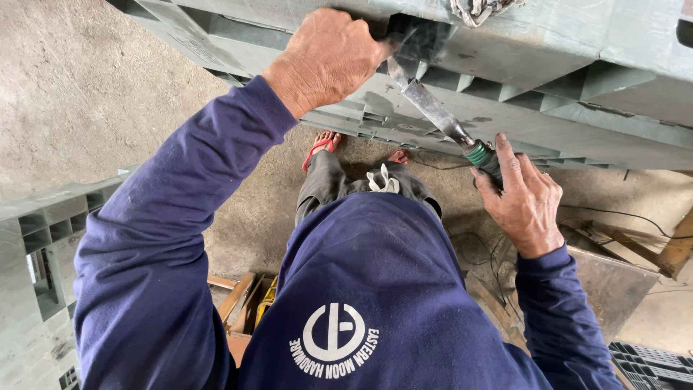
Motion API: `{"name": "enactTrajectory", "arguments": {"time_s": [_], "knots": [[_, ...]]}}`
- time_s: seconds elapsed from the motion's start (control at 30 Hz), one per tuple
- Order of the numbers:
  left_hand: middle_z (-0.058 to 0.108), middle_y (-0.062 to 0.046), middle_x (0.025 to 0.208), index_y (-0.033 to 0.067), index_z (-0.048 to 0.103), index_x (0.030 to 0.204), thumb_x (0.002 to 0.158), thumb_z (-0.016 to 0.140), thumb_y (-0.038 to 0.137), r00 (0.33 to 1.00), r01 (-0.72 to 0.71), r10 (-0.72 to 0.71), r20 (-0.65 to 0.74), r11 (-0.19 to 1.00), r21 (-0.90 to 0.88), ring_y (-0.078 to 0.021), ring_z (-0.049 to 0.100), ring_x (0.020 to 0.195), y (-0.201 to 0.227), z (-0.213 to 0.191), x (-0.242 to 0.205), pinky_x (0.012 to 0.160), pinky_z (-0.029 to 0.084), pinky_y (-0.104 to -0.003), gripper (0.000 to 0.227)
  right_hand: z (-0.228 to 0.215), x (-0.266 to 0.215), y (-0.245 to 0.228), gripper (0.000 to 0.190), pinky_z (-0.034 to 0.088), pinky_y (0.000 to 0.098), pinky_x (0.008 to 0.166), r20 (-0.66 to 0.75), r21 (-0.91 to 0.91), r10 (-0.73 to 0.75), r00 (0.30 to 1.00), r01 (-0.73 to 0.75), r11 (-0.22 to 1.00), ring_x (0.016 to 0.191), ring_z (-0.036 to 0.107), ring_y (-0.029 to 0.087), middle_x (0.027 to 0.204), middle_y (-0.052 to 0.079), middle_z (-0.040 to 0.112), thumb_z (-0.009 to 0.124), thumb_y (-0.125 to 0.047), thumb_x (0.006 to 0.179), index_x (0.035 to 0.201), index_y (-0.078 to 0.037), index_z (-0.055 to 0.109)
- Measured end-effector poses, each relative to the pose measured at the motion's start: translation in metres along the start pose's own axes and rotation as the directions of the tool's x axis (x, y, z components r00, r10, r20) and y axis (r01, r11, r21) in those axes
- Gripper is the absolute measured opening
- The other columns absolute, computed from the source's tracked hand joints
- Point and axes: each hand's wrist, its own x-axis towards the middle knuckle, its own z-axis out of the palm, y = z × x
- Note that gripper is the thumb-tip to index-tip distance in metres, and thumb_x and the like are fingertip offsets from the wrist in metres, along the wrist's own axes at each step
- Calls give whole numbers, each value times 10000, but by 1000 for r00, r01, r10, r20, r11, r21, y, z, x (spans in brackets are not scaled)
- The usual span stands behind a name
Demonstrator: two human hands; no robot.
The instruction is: The person uses a chisel to scrape and clean the edges of a hole in a large grey metal frame. They then switch to a red power drill to work on the same area, continuing to clean or modify the metal surface.
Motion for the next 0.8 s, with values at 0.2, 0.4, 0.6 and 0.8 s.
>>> {"name": "enactTrajectory", "arguments": {"time_s": [0.2, 0.4, 0.6, 0.8], "knots": [[675, -46, 626, 196, 721, 827, 907, 682, 208, 1000, -1, 1, 15, 1000, -8, -191, 716, 607, 0, -1, 1, 519, 554, -353, 90, 0, 0, -1, 636, 558, 349, 632, 4, -10, 14, 1000, -14, 1000, 748, 670, 229, 921, 130, 665, 835, -228, 917, 1450, 22, 595], [697, -43, 635, 246, 755, 1061, 934, 644, 204, 1000, 14, -15, -11, 1000, -23, -202, 713, 571, 1, -3, 3, 493, 555, -351, 174, 1, 1, -3, 605, 555, 346, 619, 4, -8, 29, 1000, -29, 1000, 727, 662, 223, 905, 123, 656, 825, -222, 926, 1435, 20, 603], [706, -47, 658, 248, 750, 1125, 970, 607, 212, 998, 25, -25, 51, 1000, -5, -197, 720, 584, 2, -2, 3, 496, 559, -349, 214, 1, 1, -2, 578, 555, 345, 602, 29, 16, 58, 998, -58, 998, 711, 664, 224, 904, 130, 658, 803, -213, 926, 1423, 12, 612], [670, -17, 624, 275, 742, 1166, 980, 608, 245, 1000, 19, -19, 16, 1000, 18, -173, 689, 553, 3, -2, 2, 484, 537, -335, 231, 14, -13, 7, 580, 565, 321, 580, 162, 247, 140, 977, -178, 953, 728, 657, 176, 985, 112, 685, 724, -258, 1005, 1476, 37, 559]]}}
